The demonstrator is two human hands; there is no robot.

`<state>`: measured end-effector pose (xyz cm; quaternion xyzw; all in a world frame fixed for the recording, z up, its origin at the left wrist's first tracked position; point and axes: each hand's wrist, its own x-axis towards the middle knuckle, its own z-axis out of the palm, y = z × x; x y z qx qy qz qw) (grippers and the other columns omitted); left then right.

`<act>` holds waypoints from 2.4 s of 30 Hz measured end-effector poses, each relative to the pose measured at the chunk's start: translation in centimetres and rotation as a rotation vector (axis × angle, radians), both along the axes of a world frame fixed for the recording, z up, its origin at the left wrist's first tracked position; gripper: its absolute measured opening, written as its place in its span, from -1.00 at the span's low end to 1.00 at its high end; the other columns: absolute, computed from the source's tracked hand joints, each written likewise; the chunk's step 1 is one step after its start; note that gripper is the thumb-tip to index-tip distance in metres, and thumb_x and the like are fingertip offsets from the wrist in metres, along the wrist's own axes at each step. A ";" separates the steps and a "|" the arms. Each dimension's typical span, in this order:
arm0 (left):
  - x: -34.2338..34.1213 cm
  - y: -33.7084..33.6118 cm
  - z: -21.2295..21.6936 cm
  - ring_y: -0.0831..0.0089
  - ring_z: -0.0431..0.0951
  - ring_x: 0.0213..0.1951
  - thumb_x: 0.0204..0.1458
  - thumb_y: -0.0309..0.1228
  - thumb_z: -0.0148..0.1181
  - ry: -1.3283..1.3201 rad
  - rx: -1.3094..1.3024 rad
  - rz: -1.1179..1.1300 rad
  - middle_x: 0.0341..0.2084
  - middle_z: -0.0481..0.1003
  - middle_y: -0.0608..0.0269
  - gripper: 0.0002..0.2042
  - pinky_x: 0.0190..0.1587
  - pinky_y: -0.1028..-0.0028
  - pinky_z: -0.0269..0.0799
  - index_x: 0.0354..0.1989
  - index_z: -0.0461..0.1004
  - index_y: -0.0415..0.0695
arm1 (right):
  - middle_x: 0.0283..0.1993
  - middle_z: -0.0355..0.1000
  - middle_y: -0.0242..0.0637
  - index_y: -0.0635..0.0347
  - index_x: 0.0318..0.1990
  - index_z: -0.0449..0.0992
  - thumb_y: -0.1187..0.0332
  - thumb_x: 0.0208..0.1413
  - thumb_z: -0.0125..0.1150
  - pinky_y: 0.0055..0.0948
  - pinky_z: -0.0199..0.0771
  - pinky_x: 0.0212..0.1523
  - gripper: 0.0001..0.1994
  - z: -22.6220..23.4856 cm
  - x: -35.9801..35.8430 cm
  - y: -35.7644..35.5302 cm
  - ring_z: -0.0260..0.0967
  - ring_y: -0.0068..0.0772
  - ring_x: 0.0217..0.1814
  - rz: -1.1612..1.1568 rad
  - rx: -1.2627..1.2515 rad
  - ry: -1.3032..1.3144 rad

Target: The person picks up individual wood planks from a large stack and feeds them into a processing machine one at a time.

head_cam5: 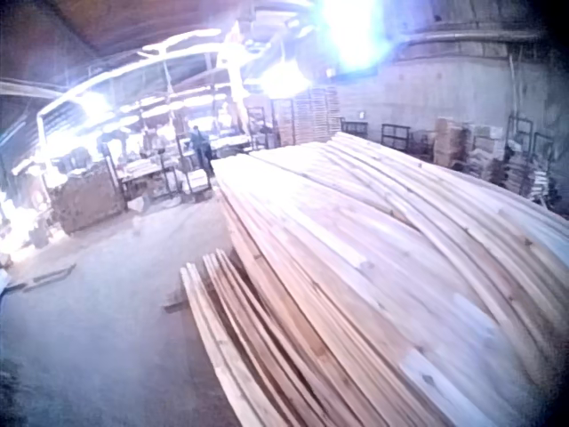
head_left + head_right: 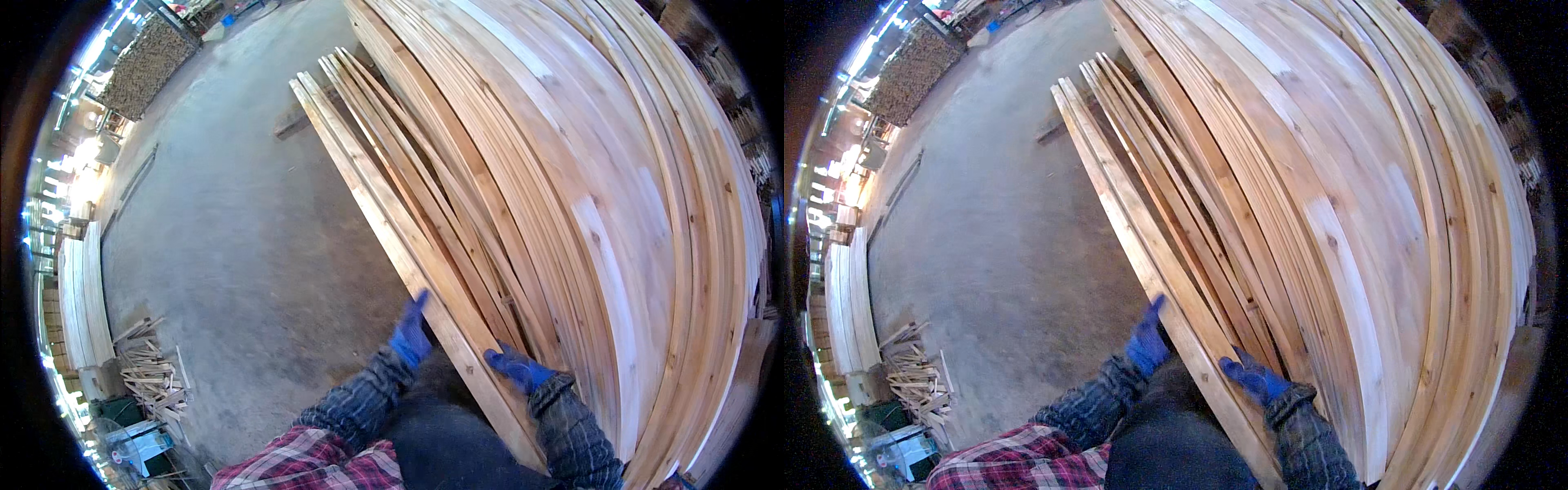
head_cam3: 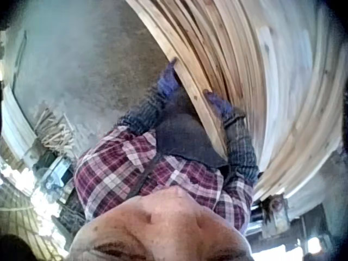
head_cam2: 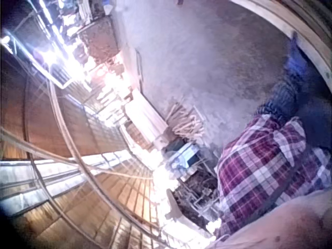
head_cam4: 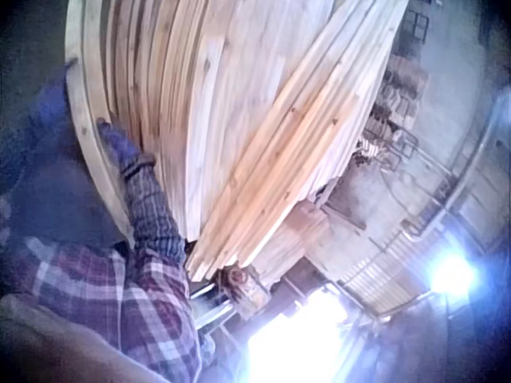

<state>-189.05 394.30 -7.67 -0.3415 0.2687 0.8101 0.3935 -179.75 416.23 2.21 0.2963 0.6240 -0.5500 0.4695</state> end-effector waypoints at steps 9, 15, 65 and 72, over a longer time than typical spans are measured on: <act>-4.1 -2.6 -1.3 0.08 0.51 0.09 0.21 -0.14 0.20 0.126 -0.023 -0.045 0.10 0.47 -0.01 -0.48 0.22 0.08 0.42 0.26 0.31 -0.15 | 0.33 0.29 0.03 0.34 0.38 0.18 -0.16 0.04 0.30 -0.30 0.14 0.37 -0.09 3.0 2.3 0.7 0.25 -0.13 0.35 -0.105 -0.016 0.142; -2.2 -5.3 2.1 0.13 0.52 0.04 0.14 -0.08 0.28 0.179 0.090 -0.007 -0.03 0.49 0.05 -0.40 0.16 0.06 0.48 0.25 0.27 -0.13 | 0.36 0.25 0.02 0.41 0.35 0.20 -0.02 0.02 0.41 -0.35 0.17 0.37 -0.12 -4.5 6.1 3.9 0.23 -0.14 0.36 -0.204 -0.110 0.098; -9.9 -7.3 2.6 -0.02 0.00 0.45 -0.32 0.01 0.52 2.061 -1.242 -1.352 0.43 0.04 -0.01 0.12 0.44 -0.05 -0.11 0.48 -0.01 0.06 | 0.13 0.41 0.11 -0.23 0.19 0.51 0.09 -0.21 0.49 0.13 0.31 0.11 -0.34 18.1 22.4 -1.3 0.37 0.22 0.11 0.482 1.016 0.511; -12.7 -0.5 -6.8 -0.05 0.33 0.24 -0.31 -0.17 0.43 2.430 -0.409 -1.478 0.16 0.39 -0.07 -0.13 0.33 -0.09 0.11 0.32 0.26 -0.06 | 0.05 0.39 -0.07 -0.31 0.26 0.43 0.10 -0.11 0.27 0.08 0.30 0.00 -0.36 20.9 31.3 -0.2 0.36 0.08 0.05 0.512 1.142 0.410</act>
